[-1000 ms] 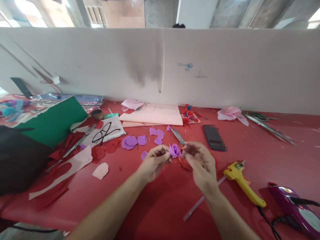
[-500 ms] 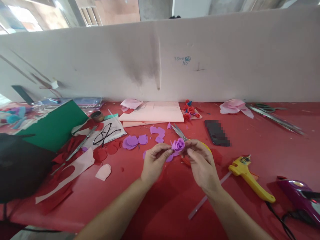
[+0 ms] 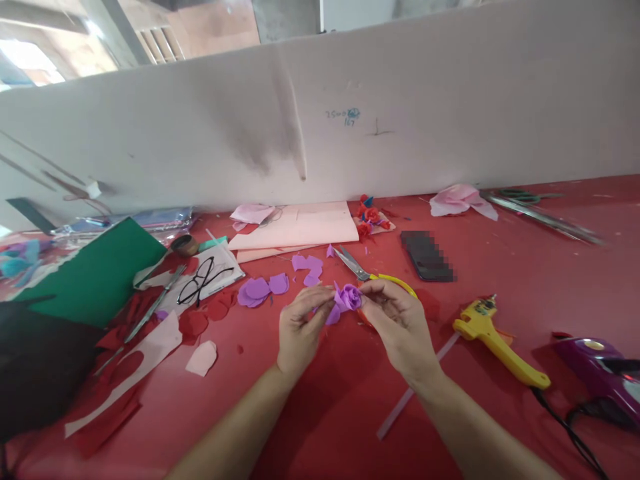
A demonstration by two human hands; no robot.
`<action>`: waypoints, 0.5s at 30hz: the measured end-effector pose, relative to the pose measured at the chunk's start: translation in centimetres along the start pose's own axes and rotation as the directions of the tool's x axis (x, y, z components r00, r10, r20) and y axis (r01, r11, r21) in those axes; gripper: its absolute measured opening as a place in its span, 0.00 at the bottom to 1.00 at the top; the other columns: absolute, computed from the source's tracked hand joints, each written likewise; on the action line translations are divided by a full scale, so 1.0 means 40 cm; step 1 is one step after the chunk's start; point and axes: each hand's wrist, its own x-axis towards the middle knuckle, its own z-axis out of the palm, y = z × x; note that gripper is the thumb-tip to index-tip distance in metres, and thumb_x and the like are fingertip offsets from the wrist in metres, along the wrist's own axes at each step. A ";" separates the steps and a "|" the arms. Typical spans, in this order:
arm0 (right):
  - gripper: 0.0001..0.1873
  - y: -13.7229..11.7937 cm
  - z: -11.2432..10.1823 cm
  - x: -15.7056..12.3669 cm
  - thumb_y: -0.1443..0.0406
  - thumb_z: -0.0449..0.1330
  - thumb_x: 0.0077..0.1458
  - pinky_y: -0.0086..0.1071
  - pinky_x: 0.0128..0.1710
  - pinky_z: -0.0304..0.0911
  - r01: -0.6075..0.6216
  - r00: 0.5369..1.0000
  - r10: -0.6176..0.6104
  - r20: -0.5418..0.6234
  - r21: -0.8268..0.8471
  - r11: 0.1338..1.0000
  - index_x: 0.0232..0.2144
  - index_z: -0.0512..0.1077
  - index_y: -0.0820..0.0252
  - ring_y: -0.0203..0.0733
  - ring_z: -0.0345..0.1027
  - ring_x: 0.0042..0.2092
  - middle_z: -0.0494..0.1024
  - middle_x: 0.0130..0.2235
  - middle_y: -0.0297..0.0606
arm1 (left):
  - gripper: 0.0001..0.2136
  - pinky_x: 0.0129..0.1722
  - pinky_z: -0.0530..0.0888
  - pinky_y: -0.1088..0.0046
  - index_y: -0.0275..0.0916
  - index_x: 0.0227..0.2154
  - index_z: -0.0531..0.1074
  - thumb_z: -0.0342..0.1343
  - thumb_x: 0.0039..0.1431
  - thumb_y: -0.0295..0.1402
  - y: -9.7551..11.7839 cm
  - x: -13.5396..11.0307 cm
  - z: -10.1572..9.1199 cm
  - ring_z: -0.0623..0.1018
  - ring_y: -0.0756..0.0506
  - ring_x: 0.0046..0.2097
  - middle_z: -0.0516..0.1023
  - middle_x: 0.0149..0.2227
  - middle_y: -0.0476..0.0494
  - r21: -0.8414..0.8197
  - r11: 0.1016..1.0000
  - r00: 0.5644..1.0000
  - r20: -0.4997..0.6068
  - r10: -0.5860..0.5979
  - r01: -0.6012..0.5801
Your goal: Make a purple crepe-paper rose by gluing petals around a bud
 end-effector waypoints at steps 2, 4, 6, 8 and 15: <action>0.04 -0.004 -0.001 0.000 0.68 0.59 0.54 0.29 0.35 0.61 -0.024 1.000 0.024 0.006 -0.011 1.000 0.29 0.73 0.55 0.34 0.65 0.32 0.73 0.29 0.30 | 0.06 0.46 0.71 0.67 0.45 0.33 0.80 0.61 0.54 0.28 -0.001 0.000 0.000 0.76 0.46 0.41 0.80 0.35 0.45 -0.023 1.000 1.000 0.009 -0.009 0.009; 0.04 -0.005 0.000 0.001 0.68 0.59 0.55 0.29 0.35 0.60 -0.046 0.999 0.046 0.021 -0.004 0.999 0.29 0.73 0.55 0.33 0.64 0.31 0.72 0.28 0.30 | 0.06 0.44 0.71 0.67 0.44 0.33 0.80 0.61 0.54 0.28 -0.001 -0.001 0.001 0.74 0.46 0.40 0.78 0.33 0.45 -0.061 0.997 0.998 0.024 -0.050 0.052; 0.04 -0.003 0.002 0.003 0.67 0.60 0.54 0.29 0.35 0.59 -0.078 0.996 0.077 0.037 0.032 0.996 0.28 0.73 0.56 0.33 0.63 0.32 0.72 0.27 0.30 | 0.05 0.43 0.70 0.68 0.42 0.32 0.80 0.61 0.54 0.29 -0.002 -0.001 0.002 0.73 0.47 0.39 0.77 0.33 0.45 -0.102 0.988 0.993 0.038 -0.112 0.115; 0.04 -0.001 0.004 0.005 0.65 0.61 0.54 0.29 0.35 0.59 -0.128 0.991 0.123 0.055 0.106 0.986 0.27 0.72 0.56 0.33 0.62 0.31 0.71 0.27 0.30 | 0.03 0.43 0.69 0.68 0.41 0.31 0.80 0.62 0.53 0.30 -0.003 -0.001 0.004 0.72 0.47 0.39 0.76 0.32 0.45 -0.138 0.976 0.985 0.043 -0.166 0.171; 0.05 -0.008 0.007 -0.004 0.64 0.60 0.53 0.29 0.31 0.54 -0.226 0.970 0.206 0.129 0.158 0.961 0.27 0.71 0.58 0.33 0.57 0.29 0.67 0.26 0.29 | 0.02 0.42 0.68 0.69 0.40 0.29 0.79 0.62 0.53 0.30 -0.003 0.003 0.006 0.72 0.47 0.38 0.75 0.31 0.46 -0.125 0.980 0.988 -0.005 -0.157 0.155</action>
